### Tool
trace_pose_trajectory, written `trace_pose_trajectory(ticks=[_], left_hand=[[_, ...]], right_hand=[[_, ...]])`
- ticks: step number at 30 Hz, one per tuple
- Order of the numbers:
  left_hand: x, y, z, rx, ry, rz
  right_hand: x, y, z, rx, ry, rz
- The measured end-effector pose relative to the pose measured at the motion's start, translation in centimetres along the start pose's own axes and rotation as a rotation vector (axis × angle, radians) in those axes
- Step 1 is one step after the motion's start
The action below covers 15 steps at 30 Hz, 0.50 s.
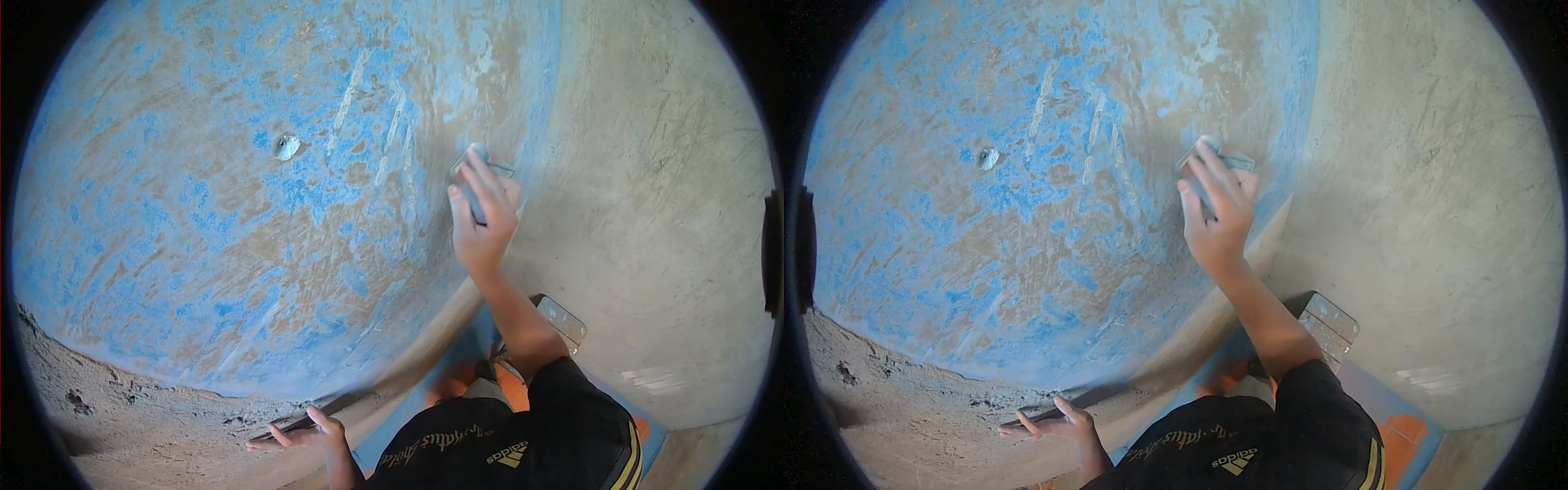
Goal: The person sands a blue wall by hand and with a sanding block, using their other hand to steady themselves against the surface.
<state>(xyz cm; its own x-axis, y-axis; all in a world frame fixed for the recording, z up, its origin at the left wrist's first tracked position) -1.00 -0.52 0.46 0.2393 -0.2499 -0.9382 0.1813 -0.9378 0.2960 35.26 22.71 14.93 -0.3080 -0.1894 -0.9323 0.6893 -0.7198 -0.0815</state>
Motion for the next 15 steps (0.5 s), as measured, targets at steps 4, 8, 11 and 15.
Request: trace_pose_trajectory(ticks=[4, 8, 11, 15], left_hand=[[-0.2, 0.1, 0.0, -0.012, -0.011, -0.003], [-0.3, 0.3, -0.3, -0.01, -0.007, 0.005], [-0.5, 0.4, -0.5, -0.022, -0.016, -0.002], [-0.2, 0.3, 0.0, -0.016, -0.02, 0.028]], right_hand=[[-0.5, 0.1, -1.2, 0.007, 0.0, -0.033], [-0.2, -0.1, -1.3, 0.047, 0.004, -0.031], [-0.5, 0.1, 1.6, 0.008, 0.14, 0.015], [-1.1, 0.1, -1.9, -0.007, -0.043, -0.047]])
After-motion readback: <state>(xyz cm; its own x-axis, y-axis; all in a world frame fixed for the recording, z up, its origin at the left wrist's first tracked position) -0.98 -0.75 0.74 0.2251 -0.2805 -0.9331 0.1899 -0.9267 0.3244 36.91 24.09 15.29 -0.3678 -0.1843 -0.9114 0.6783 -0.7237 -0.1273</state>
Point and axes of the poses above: each hand's wrist, its own x-axis away from the middle knuckle, its own y-axis out of the back of the hand, z = x × y, the point moved 6 cm from there along -x, towards the middle knuckle, and after that the axes turned 3 degrees about -x, right-handed, at the moved point
